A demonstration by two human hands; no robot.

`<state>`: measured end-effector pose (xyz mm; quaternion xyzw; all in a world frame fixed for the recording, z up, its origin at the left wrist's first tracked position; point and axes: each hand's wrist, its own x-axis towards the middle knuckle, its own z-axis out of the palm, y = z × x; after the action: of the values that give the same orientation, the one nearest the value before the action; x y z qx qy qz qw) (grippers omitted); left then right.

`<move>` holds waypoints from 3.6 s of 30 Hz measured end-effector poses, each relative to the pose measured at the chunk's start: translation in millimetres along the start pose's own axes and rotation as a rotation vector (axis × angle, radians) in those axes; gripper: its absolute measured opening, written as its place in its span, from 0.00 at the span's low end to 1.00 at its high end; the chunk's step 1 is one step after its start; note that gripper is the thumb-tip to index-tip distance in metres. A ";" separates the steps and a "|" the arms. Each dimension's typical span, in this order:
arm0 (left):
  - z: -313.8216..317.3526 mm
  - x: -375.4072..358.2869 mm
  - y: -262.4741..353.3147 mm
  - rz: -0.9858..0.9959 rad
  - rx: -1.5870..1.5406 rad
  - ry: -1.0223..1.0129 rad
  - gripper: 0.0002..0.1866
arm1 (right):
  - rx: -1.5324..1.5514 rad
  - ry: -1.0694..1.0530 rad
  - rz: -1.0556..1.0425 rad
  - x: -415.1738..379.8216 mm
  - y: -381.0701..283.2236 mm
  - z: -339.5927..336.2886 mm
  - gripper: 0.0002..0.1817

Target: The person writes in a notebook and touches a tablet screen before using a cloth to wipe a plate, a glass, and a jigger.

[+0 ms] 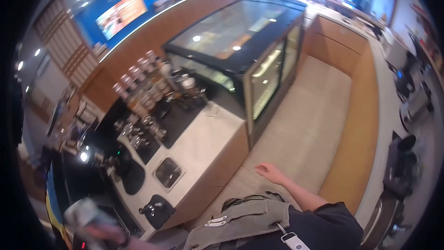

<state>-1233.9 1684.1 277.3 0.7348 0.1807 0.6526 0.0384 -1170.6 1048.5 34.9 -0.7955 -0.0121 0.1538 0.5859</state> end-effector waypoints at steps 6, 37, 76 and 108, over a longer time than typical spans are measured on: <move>17.1 -172.9 426.9 -0.090 -1.004 -1.766 0.17 | -0.241 0.396 -0.506 -78.0 -121.9 -87.5 0.27; -32.1 -384.9 1149.1 1.661 -1.858 -2.506 0.17 | 1.337 1.237 -0.593 -214.0 64.9 -425.7 0.20; -295.0 -451.5 1318.7 0.603 -2.327 -1.840 0.16 | 0.186 1.940 -0.569 -387.7 120.0 -729.8 0.17; 5.4 -364.5 1402.4 -0.269 -2.540 -1.930 0.21 | 0.500 1.632 -0.855 -213.3 37.5 -839.2 0.18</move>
<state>-956.8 263.3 341.9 -0.3258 0.4844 0.3223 -0.7452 -1162.5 214.9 272.3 -0.4377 0.1438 -0.6776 0.5733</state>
